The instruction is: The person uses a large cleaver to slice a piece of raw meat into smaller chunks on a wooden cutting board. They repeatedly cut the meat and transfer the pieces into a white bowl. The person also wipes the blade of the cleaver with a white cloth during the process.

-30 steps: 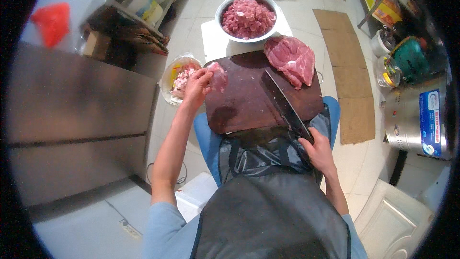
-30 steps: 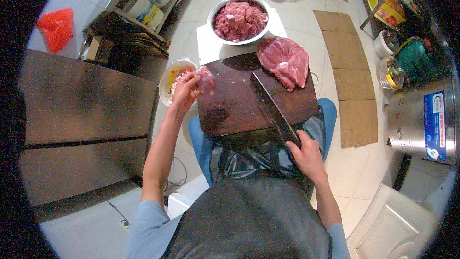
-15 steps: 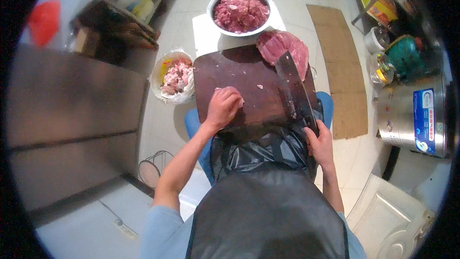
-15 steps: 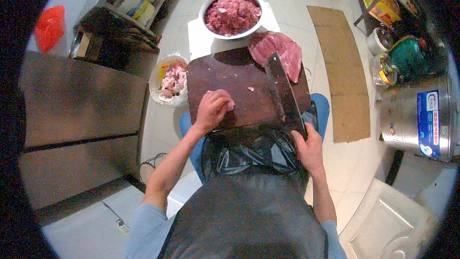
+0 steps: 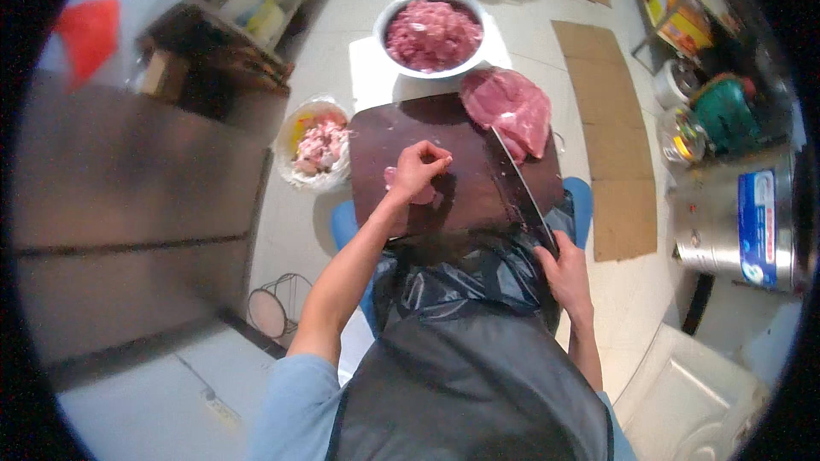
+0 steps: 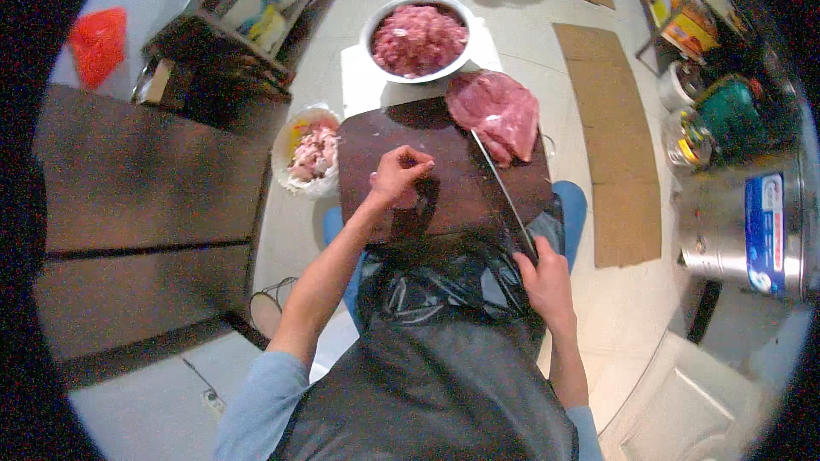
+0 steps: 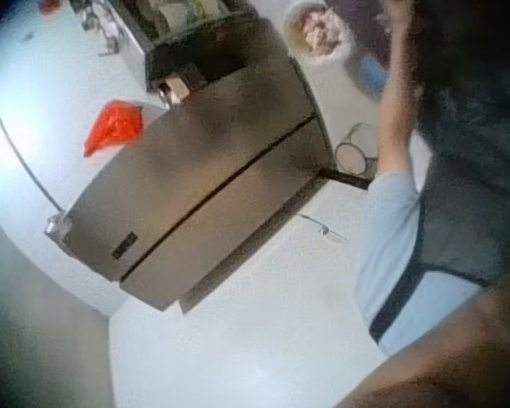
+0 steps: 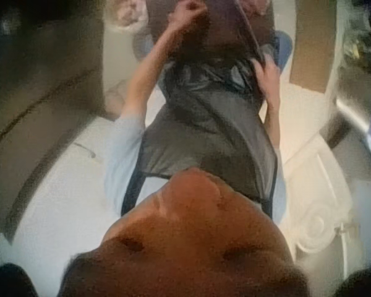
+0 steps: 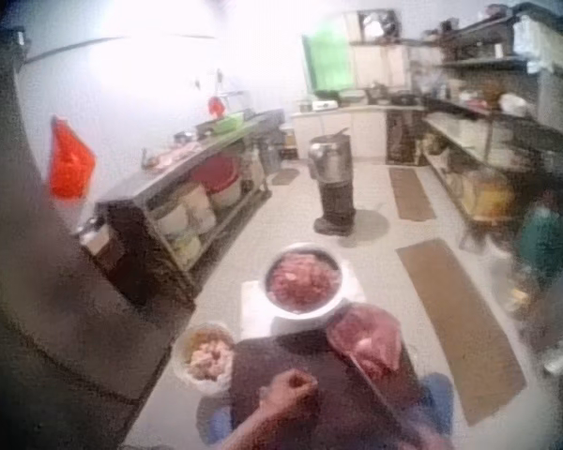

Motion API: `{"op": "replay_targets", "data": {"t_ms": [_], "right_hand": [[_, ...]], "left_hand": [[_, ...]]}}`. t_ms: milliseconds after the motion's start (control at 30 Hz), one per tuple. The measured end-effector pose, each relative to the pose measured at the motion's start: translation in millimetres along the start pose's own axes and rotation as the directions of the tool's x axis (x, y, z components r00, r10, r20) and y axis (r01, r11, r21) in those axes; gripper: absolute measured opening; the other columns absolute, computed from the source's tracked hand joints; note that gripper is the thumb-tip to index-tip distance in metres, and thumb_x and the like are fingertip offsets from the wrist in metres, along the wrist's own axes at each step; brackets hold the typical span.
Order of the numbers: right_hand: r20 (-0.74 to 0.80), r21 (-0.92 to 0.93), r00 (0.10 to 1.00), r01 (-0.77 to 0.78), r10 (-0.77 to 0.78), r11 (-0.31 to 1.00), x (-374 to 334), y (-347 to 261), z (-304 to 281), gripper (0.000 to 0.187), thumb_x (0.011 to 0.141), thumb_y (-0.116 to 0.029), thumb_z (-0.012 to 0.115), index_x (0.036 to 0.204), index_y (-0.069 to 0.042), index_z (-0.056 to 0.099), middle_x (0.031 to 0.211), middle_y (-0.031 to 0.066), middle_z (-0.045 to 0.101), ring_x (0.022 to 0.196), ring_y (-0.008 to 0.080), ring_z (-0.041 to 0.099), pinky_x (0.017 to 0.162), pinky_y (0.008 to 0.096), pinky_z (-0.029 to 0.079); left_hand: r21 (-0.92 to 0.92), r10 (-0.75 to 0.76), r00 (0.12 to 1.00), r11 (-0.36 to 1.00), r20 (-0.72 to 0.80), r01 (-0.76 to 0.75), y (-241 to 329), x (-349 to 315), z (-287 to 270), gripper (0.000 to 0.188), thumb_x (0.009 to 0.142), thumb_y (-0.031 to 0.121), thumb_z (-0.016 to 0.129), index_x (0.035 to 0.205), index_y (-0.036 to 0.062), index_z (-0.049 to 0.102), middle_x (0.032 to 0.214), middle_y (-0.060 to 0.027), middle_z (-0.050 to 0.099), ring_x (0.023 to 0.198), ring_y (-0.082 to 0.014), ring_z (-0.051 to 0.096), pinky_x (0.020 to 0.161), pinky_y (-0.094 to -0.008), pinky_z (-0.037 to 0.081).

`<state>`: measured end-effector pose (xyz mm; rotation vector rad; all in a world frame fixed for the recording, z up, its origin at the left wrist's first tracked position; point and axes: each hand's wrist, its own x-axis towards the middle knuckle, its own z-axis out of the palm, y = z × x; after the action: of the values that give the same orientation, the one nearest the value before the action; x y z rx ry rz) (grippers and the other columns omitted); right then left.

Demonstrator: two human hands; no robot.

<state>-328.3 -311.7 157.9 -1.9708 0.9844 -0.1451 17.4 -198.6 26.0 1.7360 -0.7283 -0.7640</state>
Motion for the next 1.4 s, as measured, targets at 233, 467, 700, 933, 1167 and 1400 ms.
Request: {"op": "replay_targets", "data": {"t_ms": [233,467,700,933,1167,1400], "right_hand": [[0.084,-0.095,0.995,0.060,-0.052,0.994,16.0,-19.0,12.2,0.028,0.097,-0.016,0.071,0.117,0.003,0.065,0.096,0.0284,0.074,0.092,0.0464,0.072,0.077,0.0509,0.055],[0.086,-0.232,0.994,0.079,-0.061,0.969,15.8,-20.3,13.8,0.026,0.098,-0.016,0.071,0.116,0.001,0.064,0.094,0.0288,0.072,0.091,0.0486,0.071,0.075,0.0527,0.054],[0.110,-0.312,0.991,0.105,-0.074,0.944,15.9,-44.6,12.2,0.026,0.098,-0.016,0.071,0.117,0.000,0.063,0.091,0.0282,0.072,0.088,0.0499,0.069,0.073,0.0536,0.053],[0.080,-0.339,0.994,0.098,-0.076,0.936,15.6,-46.9,22.5,0.025,0.098,-0.016,0.070,0.114,0.001,0.060,0.089,0.0304,0.070,0.087,0.0524,0.067,0.071,0.0564,0.051],[0.119,-0.372,0.991,0.105,-0.065,0.922,20.4,-51.5,22.9,0.026,0.099,-0.016,0.069,0.114,0.000,0.057,0.088,0.0320,0.069,0.086,0.0537,0.066,0.071,0.0595,0.049],[0.101,-0.415,0.992,0.112,-0.077,0.903,15.5,-48.4,32.0,0.025,0.099,-0.017,0.069,0.113,-0.002,0.055,0.083,0.0319,0.068,0.083,0.0536,0.066,0.069,0.0616,0.049]], "left_hand": [[-0.784,-0.343,0.909,0.621,-0.238,0.029,-27.0,-58.2,-154.5,0.018,0.097,0.016,0.059,0.110,0.0049,0.065,0.082,-0.0008,0.058,0.065,-0.0113,0.050,0.057,-0.0274,0.044],[-0.021,0.369,0.590,0.836,-0.718,-0.549,165.5,-93.8,-290.8,0.027,0.106,0.019,0.050,0.081,0.0113,0.055,0.074,-0.0010,0.052,0.066,-0.0119,0.049,0.061,-0.0268,0.041],[0.958,0.837,0.475,0.282,-0.273,0.053,78.2,-56.9,-325.2,0.036,0.091,0.011,0.068,0.126,0.0069,0.062,0.112,-0.0153,0.068,0.106,-0.0256,0.064,0.093,-0.0382,0.052],[0.418,0.050,0.859,0.887,-0.510,0.197,-97.3,-49.8,-282.1,0.066,0.092,0.018,0.071,0.152,0.0013,0.049,0.139,-0.0218,0.066,0.130,-0.0348,0.063,0.114,-0.0432,0.045],[0.388,0.069,0.802,0.897,-0.593,0.210,-108.6,-34.1,-331.9,0.055,0.095,0.004,0.052,0.150,0.0004,0.049,0.122,-0.0172,0.076,0.119,-0.0254,0.071,0.104,-0.0391,0.052],[0.817,0.171,0.886,0.490,-0.432,0.304,-67.3,-19.4,-351.9,0.034,0.096,0.020,0.066,0.129,0.0153,0.060,0.103,-0.0144,0.078,0.095,-0.0397,0.074,0.081,-0.0542,0.057]]}}
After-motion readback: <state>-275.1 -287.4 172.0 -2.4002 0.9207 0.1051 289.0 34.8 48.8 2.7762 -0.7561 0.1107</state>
